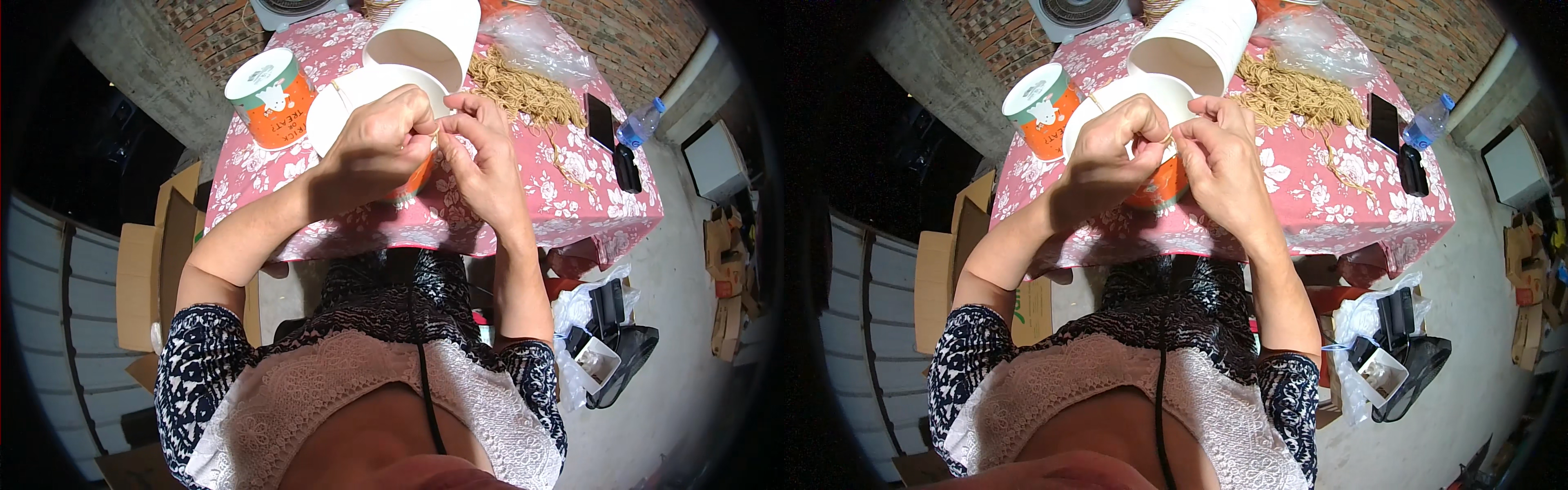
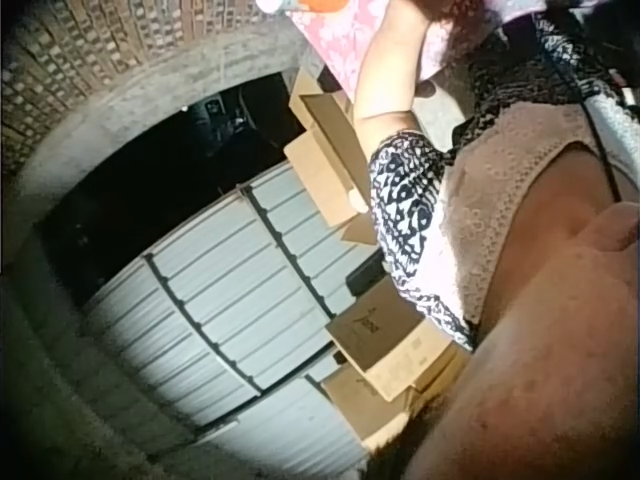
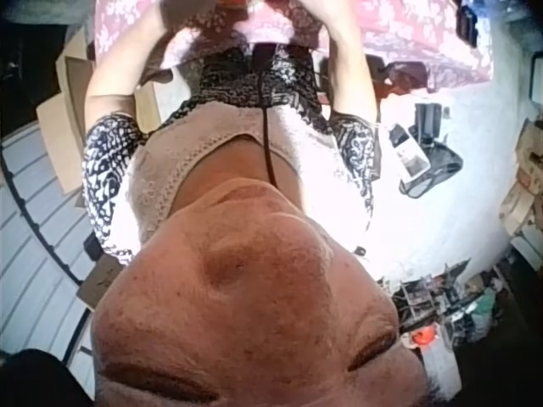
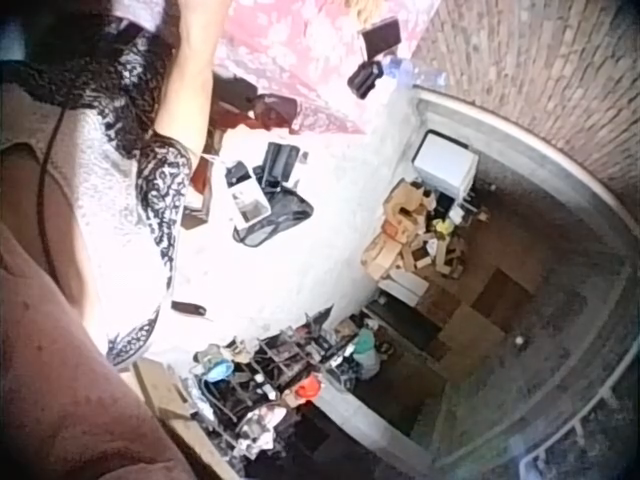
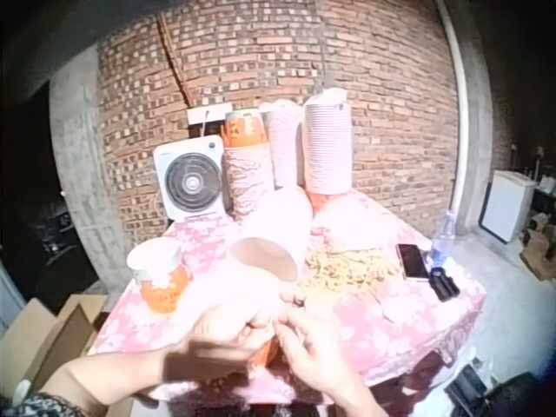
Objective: Assemble handles onto decorative paper buckets by threading wires through pre-punched holes.
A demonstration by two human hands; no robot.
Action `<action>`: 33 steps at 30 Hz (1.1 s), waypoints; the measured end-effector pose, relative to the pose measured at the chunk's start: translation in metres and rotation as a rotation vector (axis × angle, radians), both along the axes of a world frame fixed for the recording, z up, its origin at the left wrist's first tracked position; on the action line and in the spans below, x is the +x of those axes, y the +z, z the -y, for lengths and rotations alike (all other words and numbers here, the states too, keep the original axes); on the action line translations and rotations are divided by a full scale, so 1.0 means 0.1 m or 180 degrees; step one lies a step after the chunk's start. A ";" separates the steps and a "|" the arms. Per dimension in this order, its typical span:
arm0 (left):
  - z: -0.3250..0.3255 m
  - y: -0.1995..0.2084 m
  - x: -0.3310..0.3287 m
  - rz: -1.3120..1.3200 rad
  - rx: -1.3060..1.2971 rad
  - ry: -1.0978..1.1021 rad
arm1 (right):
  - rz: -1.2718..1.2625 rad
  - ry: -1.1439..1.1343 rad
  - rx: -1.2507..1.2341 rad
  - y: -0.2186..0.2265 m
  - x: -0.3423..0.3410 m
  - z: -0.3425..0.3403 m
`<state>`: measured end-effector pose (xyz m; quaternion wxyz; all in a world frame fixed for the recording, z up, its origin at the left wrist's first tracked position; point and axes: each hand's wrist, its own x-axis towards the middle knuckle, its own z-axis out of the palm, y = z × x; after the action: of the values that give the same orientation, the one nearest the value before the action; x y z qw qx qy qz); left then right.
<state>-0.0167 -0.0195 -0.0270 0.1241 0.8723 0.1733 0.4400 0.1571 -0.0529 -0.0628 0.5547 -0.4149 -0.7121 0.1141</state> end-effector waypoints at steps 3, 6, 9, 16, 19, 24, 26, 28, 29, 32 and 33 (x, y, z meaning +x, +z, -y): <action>0.01 0.00 0.00 -0.0002 -0.0087 -0.0013 | 0.0135 0.0111 -0.0095 0.00 0.05 -0.02; 0.00 0.00 0.00 -0.0008 -0.0002 -0.0024 | 0.0196 0.0222 -0.0190 0.01 0.07 -0.04; 0.00 0.00 0.01 0.0026 0.0048 -0.0037 | 0.0040 0.0422 -0.0360 0.00 0.08 -0.07; -0.02 0.00 0.00 0.0032 0.0114 -0.0109 | -0.0540 0.0671 -0.0556 -0.08 0.05 -0.08; -0.01 0.01 -0.03 -0.0205 -0.0386 0.0161 | -0.0636 0.0414 -0.0393 -0.09 0.00 -0.06; -0.08 0.05 -0.07 0.0060 -0.1984 -0.0041 | -0.0771 0.0022 0.0000 -0.08 -0.04 0.03; -0.08 0.02 -0.07 0.0053 -0.1833 -0.0009 | -0.0566 -0.0128 0.0049 -0.08 -0.03 0.05; -0.07 0.03 -0.06 0.0041 -0.1682 0.0007 | -0.0477 -0.0148 0.0065 -0.08 -0.02 0.03; -0.04 0.05 -0.05 -0.0115 -0.1587 0.0130 | -0.0388 -0.0160 0.0083 -0.08 -0.02 0.02; -0.02 0.04 -0.06 -0.0294 -0.1232 0.0257 | -0.0376 -0.0033 -0.0061 -0.09 -0.01 0.00; -0.02 0.03 -0.06 -0.0323 -0.0986 0.0250 | -0.0378 -0.0031 -0.0061 -0.09 0.00 -0.01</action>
<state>-0.0227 -0.0175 -0.0236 0.2309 0.8564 0.2790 0.3679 0.1569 -0.0519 -0.0722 0.5925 -0.4161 -0.6749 0.1426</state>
